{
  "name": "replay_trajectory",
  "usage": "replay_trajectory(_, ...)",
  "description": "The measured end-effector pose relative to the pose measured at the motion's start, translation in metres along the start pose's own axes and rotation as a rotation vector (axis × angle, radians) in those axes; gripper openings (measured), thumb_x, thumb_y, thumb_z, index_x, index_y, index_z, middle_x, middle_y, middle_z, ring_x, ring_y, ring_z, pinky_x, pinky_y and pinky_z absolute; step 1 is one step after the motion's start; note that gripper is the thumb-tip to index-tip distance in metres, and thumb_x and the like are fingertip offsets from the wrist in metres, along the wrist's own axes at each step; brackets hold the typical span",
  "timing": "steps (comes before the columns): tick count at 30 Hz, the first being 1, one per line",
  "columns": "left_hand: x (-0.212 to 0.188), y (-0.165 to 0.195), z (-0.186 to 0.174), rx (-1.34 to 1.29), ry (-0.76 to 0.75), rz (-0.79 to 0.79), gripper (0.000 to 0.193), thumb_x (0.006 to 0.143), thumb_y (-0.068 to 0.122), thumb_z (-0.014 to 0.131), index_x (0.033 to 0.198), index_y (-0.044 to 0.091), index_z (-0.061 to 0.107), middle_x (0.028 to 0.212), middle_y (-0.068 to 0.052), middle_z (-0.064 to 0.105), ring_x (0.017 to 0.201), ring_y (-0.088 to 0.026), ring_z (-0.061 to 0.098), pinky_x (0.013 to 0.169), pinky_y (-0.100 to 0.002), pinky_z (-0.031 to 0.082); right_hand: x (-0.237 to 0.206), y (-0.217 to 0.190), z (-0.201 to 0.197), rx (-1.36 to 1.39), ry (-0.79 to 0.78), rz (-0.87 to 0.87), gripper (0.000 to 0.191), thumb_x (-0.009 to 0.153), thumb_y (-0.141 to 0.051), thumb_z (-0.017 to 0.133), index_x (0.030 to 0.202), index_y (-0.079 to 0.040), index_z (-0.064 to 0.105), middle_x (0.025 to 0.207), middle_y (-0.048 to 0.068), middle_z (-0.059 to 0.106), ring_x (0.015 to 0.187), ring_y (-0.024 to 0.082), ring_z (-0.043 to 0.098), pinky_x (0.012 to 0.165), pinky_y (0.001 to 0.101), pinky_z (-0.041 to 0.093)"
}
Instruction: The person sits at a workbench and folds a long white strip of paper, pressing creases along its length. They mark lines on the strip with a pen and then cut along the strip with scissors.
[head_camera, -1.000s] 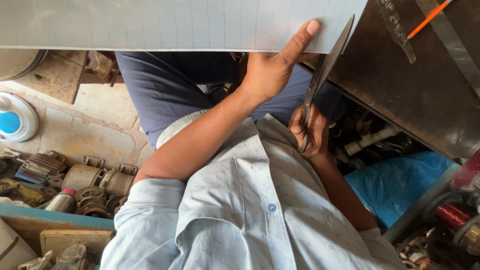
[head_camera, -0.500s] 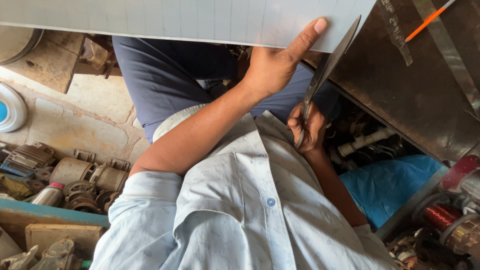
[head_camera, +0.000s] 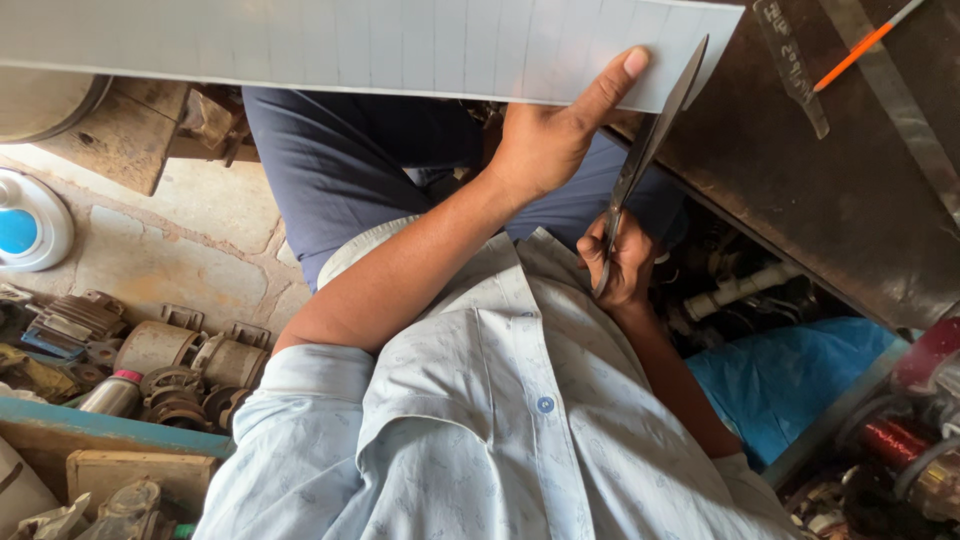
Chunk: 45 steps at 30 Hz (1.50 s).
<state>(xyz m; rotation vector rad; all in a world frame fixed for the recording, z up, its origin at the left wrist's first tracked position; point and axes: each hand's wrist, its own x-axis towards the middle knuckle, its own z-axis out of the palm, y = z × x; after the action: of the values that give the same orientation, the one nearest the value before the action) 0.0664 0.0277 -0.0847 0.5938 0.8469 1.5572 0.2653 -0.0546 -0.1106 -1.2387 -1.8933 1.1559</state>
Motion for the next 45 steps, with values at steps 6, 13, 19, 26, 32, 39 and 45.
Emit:
replay_trajectory(6,0.003,0.005,0.0,0.04,0.011,-0.007,0.052,0.096,0.037,0.072,0.122,-0.007,0.062,0.114,-0.02,0.07,0.101,-0.028,0.078,0.078,-0.037,0.067,0.001,-0.002,0.003,0.034,0.014,0.08,0.043,0.103,-0.041,0.071,0.086,-0.005,0.054,0.063,0.002,0.057,0.053,0.01,0.055,0.054,0.0254,0.044)
replay_trajectory(13,-0.017,0.009,0.005,0.207,-0.01,0.04,0.034,0.099,0.033,0.073,0.108,0.0,0.072,0.097,-0.008,0.076,0.085,-0.016,0.076,0.074,-0.028,0.064,0.01,-0.003,0.0,0.115,-0.014,-0.046,0.06,0.098,-0.062,0.064,0.097,-0.003,0.051,0.079,0.005,0.057,0.07,0.016,0.057,0.066,0.0291,0.045)
replay_trajectory(19,-0.026,0.009,0.01,0.207,-0.031,0.081,0.029,0.101,0.03,0.073,0.106,0.002,0.074,0.097,-0.008,0.076,0.088,-0.015,0.074,0.078,-0.027,0.062,0.012,0.006,0.004,0.24,0.004,-0.059,0.067,0.094,-0.064,0.069,0.102,-0.001,0.047,0.085,0.007,0.053,0.072,0.017,0.056,0.067,0.0307,0.047)
replay_trajectory(26,-0.026,0.009,0.008,0.226,-0.05,0.026,0.03,0.1,0.033,0.072,0.104,0.003,0.074,0.095,-0.006,0.077,0.087,-0.014,0.077,0.077,-0.026,0.065,0.008,0.013,0.006,0.328,0.017,-0.036,0.062,0.094,-0.058,0.073,0.1,-0.001,0.048,0.079,0.005,0.051,0.066,0.014,0.051,0.061,0.029,0.046)
replay_trajectory(32,-0.026,0.007,0.007,0.233,-0.041,0.044,0.03,0.1,0.032,0.072,0.106,0.002,0.074,0.096,-0.007,0.077,0.087,-0.015,0.077,0.077,-0.027,0.064,0.009,0.01,0.008,0.309,0.029,-0.078,0.054,0.097,-0.05,0.072,0.098,-0.002,0.049,0.077,0.004,0.051,0.062,0.013,0.051,0.058,0.0271,0.045)
replay_trajectory(39,-0.024,0.007,0.006,0.228,-0.043,0.041,0.029,0.1,0.032,0.072,0.105,0.003,0.074,0.095,-0.007,0.077,0.086,-0.015,0.077,0.076,-0.027,0.064,0.013,0.002,0.008,0.161,0.04,-0.105,0.049,0.101,-0.049,0.068,0.092,-0.004,0.05,0.07,0.003,0.054,0.06,0.013,0.052,0.059,0.0268,0.043)
replay_trajectory(45,-0.023,0.008,0.005,0.256,-0.038,0.063,0.028,0.1,0.03,0.072,0.103,0.003,0.074,0.092,-0.006,0.077,0.083,-0.014,0.076,0.074,-0.027,0.064,0.011,0.005,0.008,0.111,0.049,-0.13,0.046,0.104,-0.045,0.067,0.09,-0.004,0.05,0.069,0.003,0.054,0.06,0.013,0.053,0.06,0.028,0.043)
